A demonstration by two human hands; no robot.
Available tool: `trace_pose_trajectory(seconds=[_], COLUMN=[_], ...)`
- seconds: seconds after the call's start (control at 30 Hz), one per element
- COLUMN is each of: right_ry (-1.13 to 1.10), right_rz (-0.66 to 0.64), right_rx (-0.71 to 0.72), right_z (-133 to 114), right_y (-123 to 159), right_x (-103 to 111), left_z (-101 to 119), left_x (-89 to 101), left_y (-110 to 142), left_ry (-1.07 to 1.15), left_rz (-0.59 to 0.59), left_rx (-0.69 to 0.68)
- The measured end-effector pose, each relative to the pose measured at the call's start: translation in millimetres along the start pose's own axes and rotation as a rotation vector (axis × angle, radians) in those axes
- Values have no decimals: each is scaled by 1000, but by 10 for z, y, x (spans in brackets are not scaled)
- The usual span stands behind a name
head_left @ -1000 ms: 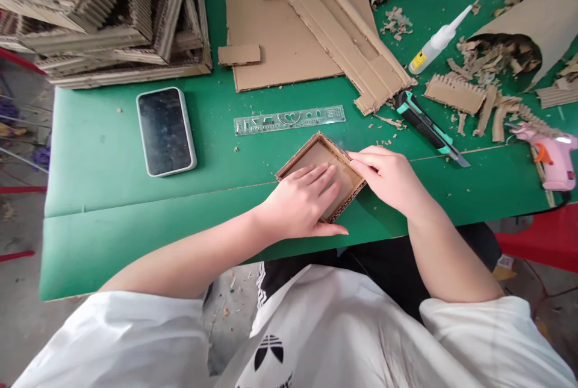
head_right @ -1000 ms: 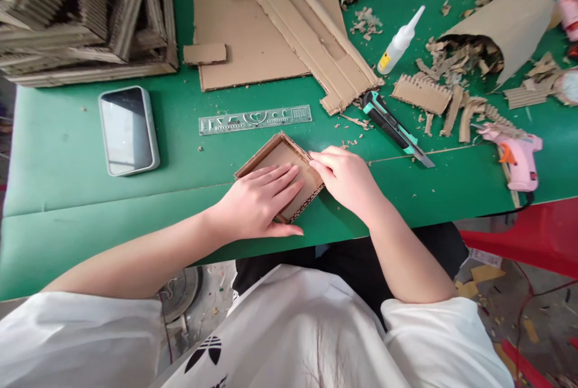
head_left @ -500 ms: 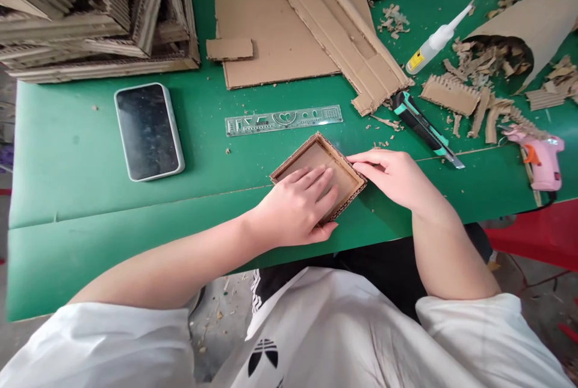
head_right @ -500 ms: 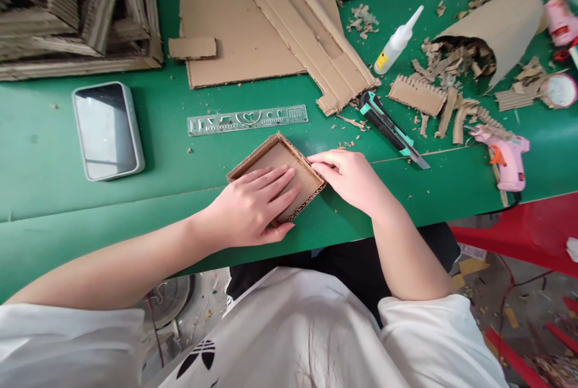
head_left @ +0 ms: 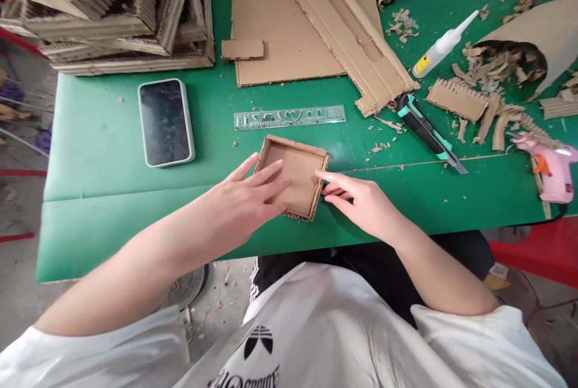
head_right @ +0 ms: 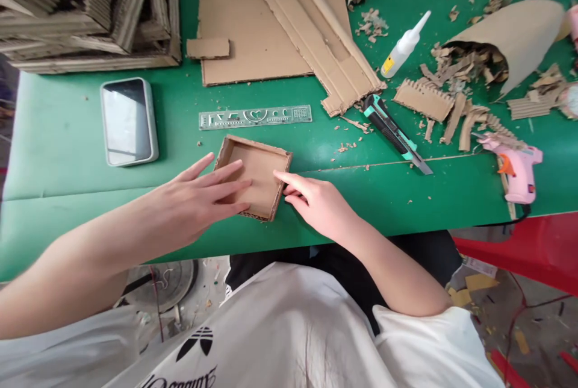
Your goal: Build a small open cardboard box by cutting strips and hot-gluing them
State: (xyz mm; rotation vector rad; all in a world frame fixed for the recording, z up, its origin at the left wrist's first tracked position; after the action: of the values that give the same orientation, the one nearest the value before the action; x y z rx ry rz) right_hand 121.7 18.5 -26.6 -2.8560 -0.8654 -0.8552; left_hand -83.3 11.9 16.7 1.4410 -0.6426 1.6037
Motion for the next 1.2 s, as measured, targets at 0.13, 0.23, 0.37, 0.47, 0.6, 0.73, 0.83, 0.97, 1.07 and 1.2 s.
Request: trace_pose_trajectory(seconds=[0.13,0.23,0.37,0.47,0.6,0.73,0.83,0.97,1.07,1.2], right_ry=[481,752,915,934,832,783,806,802,830,856], right_rz=[47,104,166,170,42,-58,-50,-8,29,51], right_rx=[190,267,330,436,488,473,493,509,478,470], right_z=[-72,-102,-149,-202,-197,-160,-158,-142,-87,-27], right_y=[-39,-45,-62,-103,-183,-229,-231,-201,-170,-142], right_x=[-20,-13,44,95,136,145,147,209,308,391], left_z=[-27,-78,-226,-284,-131,83,119,99,103,118], left_x=[49,59,13,-21,-92,-263,-348,-369,-356,-347], left_y=[9,-48,-126,-144,-125,-143,-168,-193,-199,-206], left_ry=[-98,-131,-149,-110,50,108,82,96,118,134], left_rz=[12,77,197,260,324,361,419,431,450,453], left_rx=[76,95,110,133,138,139,163,187,209,222])
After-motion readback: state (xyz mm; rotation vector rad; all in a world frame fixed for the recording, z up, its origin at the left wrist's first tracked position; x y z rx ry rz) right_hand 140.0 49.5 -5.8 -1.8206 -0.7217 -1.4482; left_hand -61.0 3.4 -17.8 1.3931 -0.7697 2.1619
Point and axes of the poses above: each hand's wrist, its own y-axis away from the middle knuckle, its own x-axis out of the back of the hand, z = x × y, the point moved 4 cm from there along -y, towards the middle knuckle, and after that the axes turned 4 degrees about -z, right-handed, at the moved point
